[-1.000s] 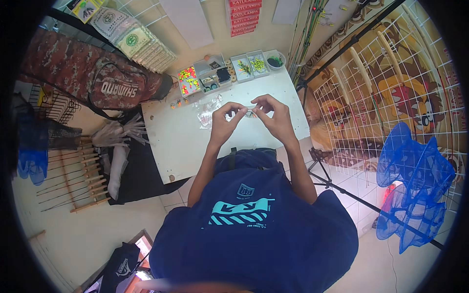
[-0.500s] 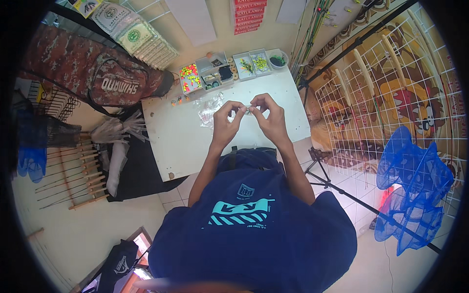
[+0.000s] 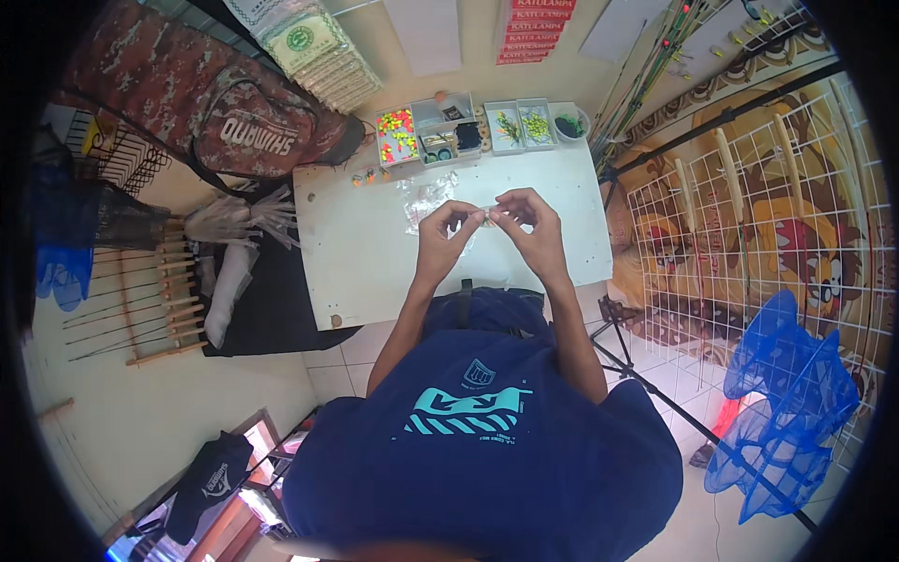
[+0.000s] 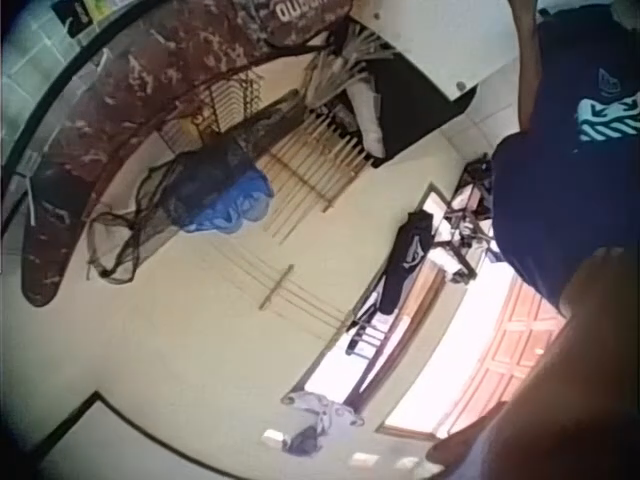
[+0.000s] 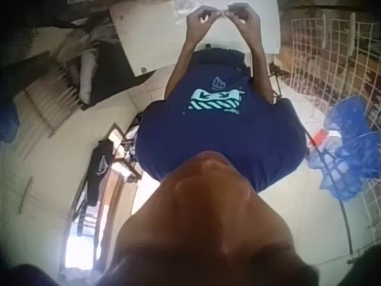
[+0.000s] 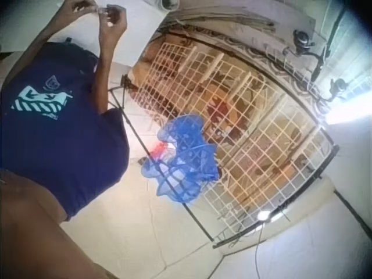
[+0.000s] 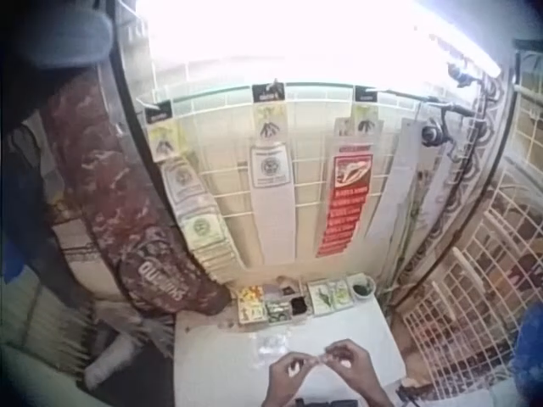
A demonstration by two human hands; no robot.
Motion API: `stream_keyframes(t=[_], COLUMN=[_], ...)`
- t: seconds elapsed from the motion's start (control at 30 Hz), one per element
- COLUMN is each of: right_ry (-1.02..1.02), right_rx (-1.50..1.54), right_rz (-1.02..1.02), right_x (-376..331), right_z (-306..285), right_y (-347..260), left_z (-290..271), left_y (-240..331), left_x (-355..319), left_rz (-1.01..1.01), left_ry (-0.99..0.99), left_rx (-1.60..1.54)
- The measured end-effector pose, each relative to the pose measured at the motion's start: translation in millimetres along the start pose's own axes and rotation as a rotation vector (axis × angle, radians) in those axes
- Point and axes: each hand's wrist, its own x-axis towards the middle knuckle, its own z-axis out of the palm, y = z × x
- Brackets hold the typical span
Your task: The recorder is assembling small fishing lure components, specifically attaching hooks or beads to a line.
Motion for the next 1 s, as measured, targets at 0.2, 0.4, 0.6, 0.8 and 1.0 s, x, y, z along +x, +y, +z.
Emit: stream_keyframes(t=[0.2,0.4,0.6,0.8,1.0], right_ry=[-0.040,-0.040,-0.038,-0.023,-0.016], right_rx=[0.000,0.194,0.246,0.229,0.351], right_rz=[-0.050,0.072,0.123,0.113,0.194], right_x=[9,23,34,41,40], right_z=[18,32,43,49,49], right_y=[7,15,19,27,19], left_z=[-18,-22,-40,-50,-41], left_y=[-6,0,-18,-19,-7], left_x=[-1,-1,-3,5,8], left_rz=[0.025,-0.104,-0.341,-0.314,-0.374], left_ry=[0.040,0.072,-0.009,0.024,0.075], left_rx=[0.031,-0.214,-0.315,-0.294,-0.473])
